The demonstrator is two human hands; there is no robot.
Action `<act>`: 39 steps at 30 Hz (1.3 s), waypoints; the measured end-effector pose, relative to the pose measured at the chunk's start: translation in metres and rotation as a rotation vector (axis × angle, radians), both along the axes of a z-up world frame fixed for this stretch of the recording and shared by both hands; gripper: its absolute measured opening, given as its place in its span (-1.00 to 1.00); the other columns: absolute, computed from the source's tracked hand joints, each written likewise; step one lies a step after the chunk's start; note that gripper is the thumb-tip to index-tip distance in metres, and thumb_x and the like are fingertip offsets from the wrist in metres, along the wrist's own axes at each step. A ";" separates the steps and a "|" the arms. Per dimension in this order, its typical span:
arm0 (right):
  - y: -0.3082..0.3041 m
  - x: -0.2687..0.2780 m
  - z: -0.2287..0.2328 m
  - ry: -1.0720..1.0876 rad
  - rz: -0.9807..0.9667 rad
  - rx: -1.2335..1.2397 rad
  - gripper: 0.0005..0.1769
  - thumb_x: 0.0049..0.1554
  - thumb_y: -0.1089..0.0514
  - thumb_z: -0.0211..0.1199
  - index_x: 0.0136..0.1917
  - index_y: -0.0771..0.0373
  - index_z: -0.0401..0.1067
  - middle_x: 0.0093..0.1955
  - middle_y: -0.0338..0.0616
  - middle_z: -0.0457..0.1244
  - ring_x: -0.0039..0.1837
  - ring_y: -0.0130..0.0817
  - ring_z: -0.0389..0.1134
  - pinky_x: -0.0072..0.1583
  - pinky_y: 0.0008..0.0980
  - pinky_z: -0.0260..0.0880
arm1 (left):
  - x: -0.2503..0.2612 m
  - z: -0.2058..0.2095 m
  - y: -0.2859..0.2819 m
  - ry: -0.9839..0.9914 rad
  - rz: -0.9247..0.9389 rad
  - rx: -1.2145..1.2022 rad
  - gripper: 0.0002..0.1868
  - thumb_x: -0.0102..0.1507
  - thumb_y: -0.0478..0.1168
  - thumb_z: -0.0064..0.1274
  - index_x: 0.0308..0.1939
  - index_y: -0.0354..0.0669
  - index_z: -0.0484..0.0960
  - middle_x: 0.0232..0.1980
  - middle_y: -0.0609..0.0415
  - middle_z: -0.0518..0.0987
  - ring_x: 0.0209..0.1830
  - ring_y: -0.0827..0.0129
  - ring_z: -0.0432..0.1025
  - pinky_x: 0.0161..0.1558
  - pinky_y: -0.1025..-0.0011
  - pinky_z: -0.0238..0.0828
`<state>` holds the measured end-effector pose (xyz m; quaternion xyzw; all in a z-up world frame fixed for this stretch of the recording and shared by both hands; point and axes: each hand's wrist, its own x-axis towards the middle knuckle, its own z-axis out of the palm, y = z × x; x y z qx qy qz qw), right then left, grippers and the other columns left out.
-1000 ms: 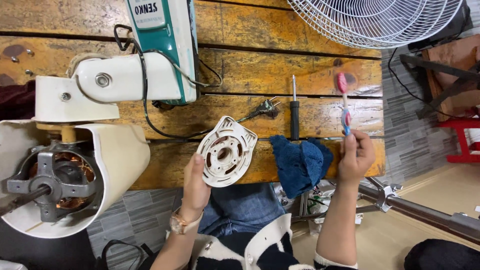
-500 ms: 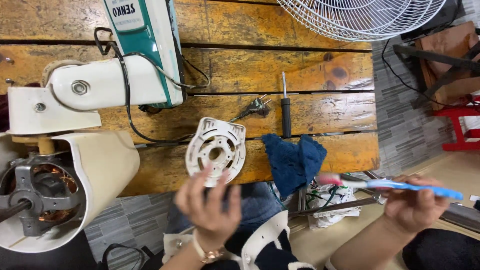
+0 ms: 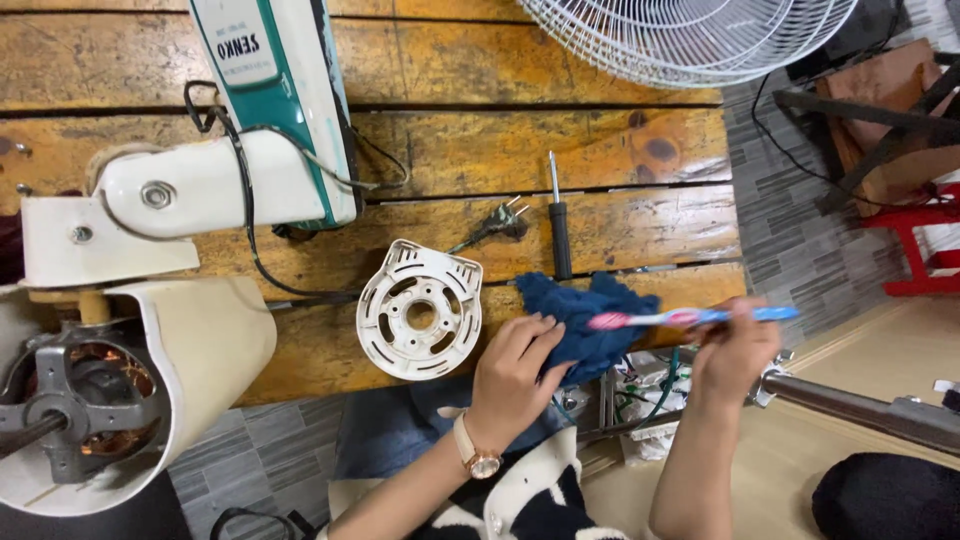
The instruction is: Cleaning a fan component using a toothbrush and a cloth on a workbench
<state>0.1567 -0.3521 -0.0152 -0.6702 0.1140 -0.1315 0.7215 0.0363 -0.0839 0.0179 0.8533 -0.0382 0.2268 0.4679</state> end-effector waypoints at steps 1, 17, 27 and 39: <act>0.005 -0.008 -0.002 -0.005 -0.001 0.000 -0.77 0.33 0.25 0.09 -0.20 0.12 0.32 -0.39 -0.31 0.15 -0.46 -0.48 0.20 -0.46 -0.50 0.24 | 0.002 0.000 0.000 -0.005 -0.001 0.000 -0.59 0.18 -0.29 0.38 0.04 -0.42 0.64 0.01 -0.16 0.58 0.08 -0.01 0.49 0.22 0.10 0.48; -0.049 0.001 -0.023 0.051 0.043 -0.176 -0.77 0.38 0.09 0.18 -0.09 0.23 0.32 -0.43 -0.07 0.23 -0.48 -0.38 0.25 -0.42 -0.49 0.28 | 0.002 -0.007 0.000 0.035 -0.022 -0.040 -0.63 0.14 -0.41 0.35 0.03 -0.35 0.70 0.00 -0.08 0.65 0.07 0.06 0.50 0.17 0.18 0.54; -0.079 -0.007 -0.007 -0.105 -0.214 -0.187 -0.80 0.33 0.20 0.27 -0.06 0.14 0.26 -0.38 -0.17 0.21 -0.40 -0.47 0.26 -0.41 -0.50 0.23 | -0.005 0.003 0.001 0.090 0.042 -0.360 -0.71 0.16 -0.34 0.35 -0.03 -0.18 0.76 -0.12 0.10 0.66 -0.06 0.27 0.56 0.04 0.29 0.48; 0.035 -0.101 0.081 -0.237 0.764 0.735 -0.68 0.28 -0.04 0.35 0.11 0.24 0.45 0.04 0.03 0.32 -0.14 -0.19 0.35 -0.13 -0.29 0.28 | -0.033 -0.055 -0.013 0.524 -0.232 -2.401 -0.49 0.20 -0.05 -0.08 0.20 -0.04 0.64 0.23 -0.06 0.62 0.31 -0.01 0.44 0.42 -0.01 0.26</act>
